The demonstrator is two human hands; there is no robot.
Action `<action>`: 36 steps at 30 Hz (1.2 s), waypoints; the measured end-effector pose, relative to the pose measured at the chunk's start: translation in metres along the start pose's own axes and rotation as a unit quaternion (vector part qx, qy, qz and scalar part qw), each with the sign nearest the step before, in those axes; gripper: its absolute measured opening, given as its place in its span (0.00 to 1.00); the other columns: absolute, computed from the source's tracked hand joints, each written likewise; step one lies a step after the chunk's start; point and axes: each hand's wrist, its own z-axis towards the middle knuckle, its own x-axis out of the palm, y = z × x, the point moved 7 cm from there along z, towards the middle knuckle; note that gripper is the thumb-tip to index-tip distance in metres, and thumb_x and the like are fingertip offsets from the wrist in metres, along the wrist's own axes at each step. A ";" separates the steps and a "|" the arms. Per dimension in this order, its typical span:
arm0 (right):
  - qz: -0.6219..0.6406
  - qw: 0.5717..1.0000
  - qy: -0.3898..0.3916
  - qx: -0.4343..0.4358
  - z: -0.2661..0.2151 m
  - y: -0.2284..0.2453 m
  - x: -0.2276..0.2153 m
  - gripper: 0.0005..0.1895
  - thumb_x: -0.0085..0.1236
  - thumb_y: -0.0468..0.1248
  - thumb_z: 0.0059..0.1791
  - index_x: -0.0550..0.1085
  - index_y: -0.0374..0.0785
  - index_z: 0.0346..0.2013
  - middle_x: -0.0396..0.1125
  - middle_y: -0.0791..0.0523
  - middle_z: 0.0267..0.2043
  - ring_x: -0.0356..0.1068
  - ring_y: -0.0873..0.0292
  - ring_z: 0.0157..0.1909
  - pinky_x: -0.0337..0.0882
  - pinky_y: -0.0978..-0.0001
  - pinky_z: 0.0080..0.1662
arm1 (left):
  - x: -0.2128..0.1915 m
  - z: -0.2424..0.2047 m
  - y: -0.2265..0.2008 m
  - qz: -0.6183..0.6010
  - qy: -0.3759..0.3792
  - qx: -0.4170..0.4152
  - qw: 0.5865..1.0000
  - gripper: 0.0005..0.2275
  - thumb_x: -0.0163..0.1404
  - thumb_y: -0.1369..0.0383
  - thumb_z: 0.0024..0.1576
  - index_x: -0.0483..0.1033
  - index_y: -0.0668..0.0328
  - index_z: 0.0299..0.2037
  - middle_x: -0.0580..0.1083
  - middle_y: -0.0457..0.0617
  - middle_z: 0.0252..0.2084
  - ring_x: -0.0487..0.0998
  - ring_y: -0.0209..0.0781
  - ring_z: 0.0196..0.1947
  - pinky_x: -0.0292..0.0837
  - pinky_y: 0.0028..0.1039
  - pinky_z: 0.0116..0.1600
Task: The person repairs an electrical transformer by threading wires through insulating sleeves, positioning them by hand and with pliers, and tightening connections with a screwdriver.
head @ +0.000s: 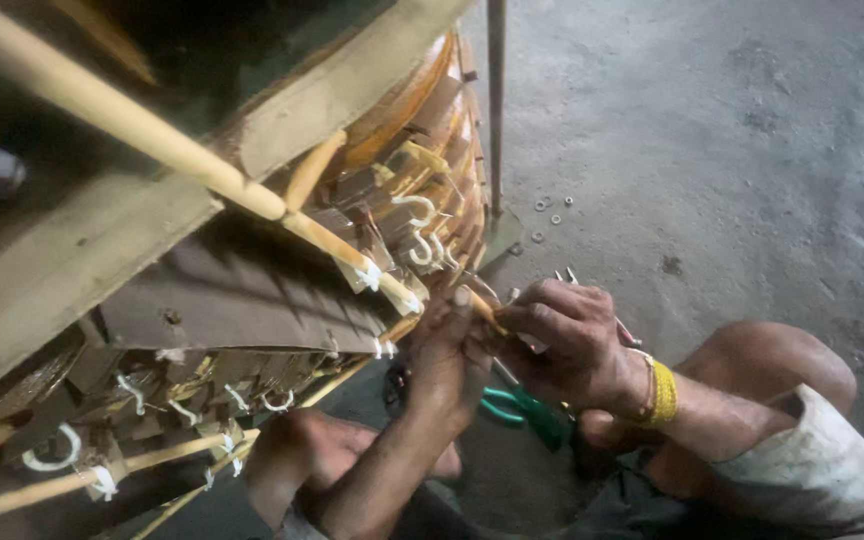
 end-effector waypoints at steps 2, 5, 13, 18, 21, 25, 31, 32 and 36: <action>-0.022 1.000 0.015 0.009 -0.004 0.000 -0.005 0.13 0.69 0.33 0.45 0.76 0.36 0.41 0.69 0.56 0.32 0.69 0.62 0.26 0.69 0.68 0.28 | 0.000 0.003 0.003 -0.018 0.013 0.017 1.000 0.11 0.53 0.68 0.61 0.74 0.60 0.52 0.76 0.44 0.38 0.75 0.28 0.33 0.72 0.17 0.39; -0.022 0.999 0.013 0.023 -0.006 -0.001 -0.006 0.13 0.70 0.34 0.46 0.75 0.36 0.41 0.70 0.56 0.35 0.71 0.62 0.29 0.70 0.69 0.30 | -0.002 0.003 0.006 -0.035 0.051 0.032 0.998 0.12 0.54 0.68 0.63 0.73 0.64 0.53 0.76 0.46 0.40 0.75 0.29 0.35 0.73 0.18 0.40; -0.051 0.998 -0.018 -0.031 -0.007 0.010 -0.008 0.15 0.72 0.33 0.44 0.75 0.37 0.40 0.69 0.56 0.36 0.70 0.62 0.31 0.68 0.69 0.29 | 0.012 -0.007 0.006 -0.040 0.109 -0.003 0.993 0.15 0.53 0.63 0.63 0.72 0.65 0.54 0.77 0.48 0.43 0.79 0.36 0.43 0.78 0.26 0.49; -0.026 0.999 -0.007 -0.039 -0.006 0.008 -0.006 0.16 0.72 0.33 0.44 0.75 0.35 0.42 0.68 0.56 0.36 0.68 0.61 0.31 0.68 0.68 0.29 | 0.010 -0.006 0.003 -0.042 0.088 0.005 0.995 0.14 0.53 0.65 0.64 0.72 0.64 0.56 0.76 0.47 0.44 0.78 0.35 0.45 0.77 0.27 0.53; -0.018 0.999 -0.010 -0.047 -0.005 0.006 -0.004 0.16 0.72 0.33 0.44 0.75 0.35 0.42 0.68 0.56 0.36 0.69 0.62 0.31 0.69 0.68 0.30 | 0.006 -0.007 0.004 -0.035 0.071 -0.002 0.997 0.15 0.53 0.65 0.62 0.72 0.63 0.56 0.76 0.46 0.45 0.79 0.35 0.45 0.77 0.27 0.51; -0.017 0.999 -0.019 -0.030 -0.004 0.005 -0.005 0.15 0.71 0.32 0.43 0.75 0.36 0.42 0.69 0.56 0.36 0.69 0.62 0.31 0.69 0.68 0.29 | 0.010 -0.009 -0.001 -0.061 0.099 0.003 0.993 0.16 0.55 0.65 0.64 0.72 0.65 0.57 0.75 0.49 0.45 0.79 0.37 0.43 0.77 0.26 0.50; 0.008 0.998 -0.038 -0.059 0.003 0.015 -0.011 0.19 0.67 0.31 0.43 0.73 0.34 0.47 0.71 0.51 0.45 0.75 0.56 0.40 0.76 0.65 0.39 | 0.027 -0.029 -0.014 -0.073 0.124 0.028 0.989 0.16 0.55 0.66 0.65 0.71 0.66 0.58 0.75 0.52 0.51 0.77 0.38 0.46 0.75 0.25 0.48; 0.013 0.997 -0.042 -0.061 0.003 0.017 -0.014 0.19 0.67 0.31 0.43 0.73 0.33 0.47 0.70 0.51 0.45 0.75 0.55 0.41 0.76 0.65 0.40 | 0.026 -0.030 -0.015 -0.043 0.097 0.050 0.993 0.17 0.55 0.66 0.64 0.71 0.66 0.58 0.75 0.52 0.50 0.77 0.38 0.48 0.75 0.26 0.53; 0.038 0.996 -0.057 -0.052 0.004 0.018 -0.021 0.18 0.66 0.30 0.43 0.73 0.33 0.47 0.71 0.51 0.46 0.76 0.54 0.43 0.76 0.65 0.41 | 0.031 -0.029 -0.017 -0.014 0.090 0.081 0.993 0.18 0.54 0.67 0.64 0.70 0.67 0.62 0.75 0.51 0.51 0.76 0.40 0.52 0.73 0.28 0.60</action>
